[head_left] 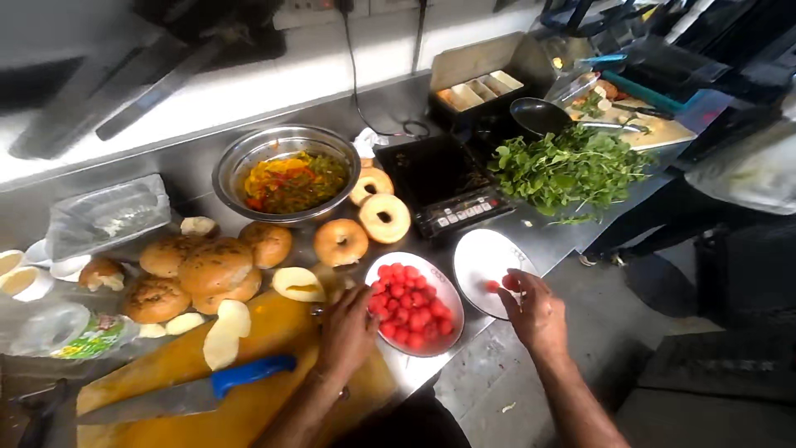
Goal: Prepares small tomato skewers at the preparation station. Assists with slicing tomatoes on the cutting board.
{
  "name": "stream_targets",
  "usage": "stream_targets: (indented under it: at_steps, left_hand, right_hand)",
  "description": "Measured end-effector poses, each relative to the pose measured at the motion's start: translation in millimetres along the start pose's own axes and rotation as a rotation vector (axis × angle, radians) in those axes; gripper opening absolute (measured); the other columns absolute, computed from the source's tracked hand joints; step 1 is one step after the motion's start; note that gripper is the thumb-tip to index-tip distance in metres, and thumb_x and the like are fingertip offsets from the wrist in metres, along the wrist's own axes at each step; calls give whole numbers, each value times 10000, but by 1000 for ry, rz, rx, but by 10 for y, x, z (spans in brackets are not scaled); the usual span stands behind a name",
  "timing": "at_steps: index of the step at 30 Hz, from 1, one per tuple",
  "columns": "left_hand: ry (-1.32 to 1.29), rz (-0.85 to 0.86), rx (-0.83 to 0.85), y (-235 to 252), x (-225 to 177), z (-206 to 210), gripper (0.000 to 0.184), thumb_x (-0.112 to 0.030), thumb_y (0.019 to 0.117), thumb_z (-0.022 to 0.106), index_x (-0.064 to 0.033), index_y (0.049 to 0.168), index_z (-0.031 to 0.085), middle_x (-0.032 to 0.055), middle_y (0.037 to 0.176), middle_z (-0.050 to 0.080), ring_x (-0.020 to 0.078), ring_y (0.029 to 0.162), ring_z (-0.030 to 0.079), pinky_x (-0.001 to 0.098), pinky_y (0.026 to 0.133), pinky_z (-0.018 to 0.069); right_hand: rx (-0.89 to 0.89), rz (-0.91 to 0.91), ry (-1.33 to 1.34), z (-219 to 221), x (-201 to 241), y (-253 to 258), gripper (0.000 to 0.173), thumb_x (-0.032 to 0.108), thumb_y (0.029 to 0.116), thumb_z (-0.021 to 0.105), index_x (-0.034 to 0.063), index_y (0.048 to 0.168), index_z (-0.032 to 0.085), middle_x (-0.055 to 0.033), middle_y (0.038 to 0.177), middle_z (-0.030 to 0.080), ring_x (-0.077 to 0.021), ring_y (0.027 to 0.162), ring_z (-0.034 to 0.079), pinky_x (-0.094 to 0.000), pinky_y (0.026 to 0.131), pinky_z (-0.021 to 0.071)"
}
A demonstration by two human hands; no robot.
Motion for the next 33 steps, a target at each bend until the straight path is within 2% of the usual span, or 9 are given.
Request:
stream_targets:
  at_steps: [3, 6, 8, 10, 13, 16, 21, 25, 33]
  left_hand:
    - [133, 31, 85, 86, -20, 45, 383, -258, 959, 686, -201, 1338, 674, 16, 1362, 653, 291, 1326, 529, 535, 1103, 402]
    - [26, 48, 0, 82, 29, 66, 330, -228, 940, 720, -174, 1266, 723, 43, 1249, 709, 285, 1224, 605, 530, 1052, 464]
    - [-253, 20, -50, 25, 85, 19, 378, -219, 924, 753, -136, 1290, 706, 55, 1197, 725, 224, 1108, 676, 460, 973, 548]
    - [-697, -17, -59, -81, 175, -5, 388, -163, 924, 734, -100, 1302, 674, 50, 1146, 735, 168, 987, 719, 360, 873, 619]
    - [-1282, -114, -4, -269, 224, -44, 326, -92, 1000, 600, -12, 1314, 639, 158, 1141, 696, 233, 933, 706, 374, 857, 613]
    - [-1514, -237, 42, -414, 244, -62, 305, -106, 1064, 453, 9, 1295, 614, 160, 1136, 708, 219, 923, 721, 361, 863, 611]
    - [-1652, -421, -14, -562, 216, -52, 225, -108, 1065, 458, 31, 1183, 590, 167, 1047, 726, 230, 898, 734, 356, 828, 623]
    - [-1698, -383, -11, -655, 271, -27, 219, -67, 1019, 553, 36, 1196, 629, 193, 1105, 717, 254, 934, 732, 376, 848, 624]
    - [-1694, -344, -3, -760, 331, -68, 239, -76, 1022, 560, 39, 1213, 645, 179, 1091, 715, 246, 936, 726, 371, 849, 621]
  right_hand:
    - [-29, 16, 4, 1, 7, -62, 325, 207, 962, 698, 12, 1222, 706, -200, 1038, 727, -351, 830, 710, -541, 715, 580]
    - [-20, 63, 223, 73, 151, -221, 421, 370, 1049, 478, 62, 1149, 747, -74, 989, 756, -172, 801, 716, -398, 705, 601]
    - [67, 35, 489, 103, 295, -344, 431, 357, 1061, 450, 51, 1182, 729, -45, 1078, 758, -122, 923, 727, -358, 821, 620]
    - [156, -51, 692, 132, 470, -470, 381, 340, 1058, 510, 62, 1214, 718, -41, 1122, 748, -128, 959, 718, -351, 841, 621]
    - [239, -127, 887, 209, 706, -631, 300, 257, 1062, 541, 63, 1187, 732, -54, 1131, 756, -134, 957, 724, -320, 838, 619]
    - [312, -147, 1065, 260, 890, -724, 316, 230, 1092, 500, 26, 1219, 705, -85, 1100, 762, -152, 925, 735, -314, 840, 626]
    - [313, -239, 1089, 324, 1153, -770, 354, 352, 1078, 533, 98, 1197, 749, -58, 1066, 732, -117, 952, 690, -287, 839, 595]
    - [323, -338, 1014, 352, 1339, -812, 294, 254, 1066, 555, 65, 1156, 762, -83, 1089, 749, -146, 1013, 700, -312, 896, 595]
    - [354, -364, 981, 449, 1447, -840, 272, 223, 1061, 556, 61, 1139, 761, -80, 1070, 755, -148, 1002, 703, -312, 894, 594]
Point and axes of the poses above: each hand's wrist, its own y-axis towards the middle knuckle, its own z-axis out of the palm, x = y × z, the point moved 1 cm from there along y, towards the middle knuckle
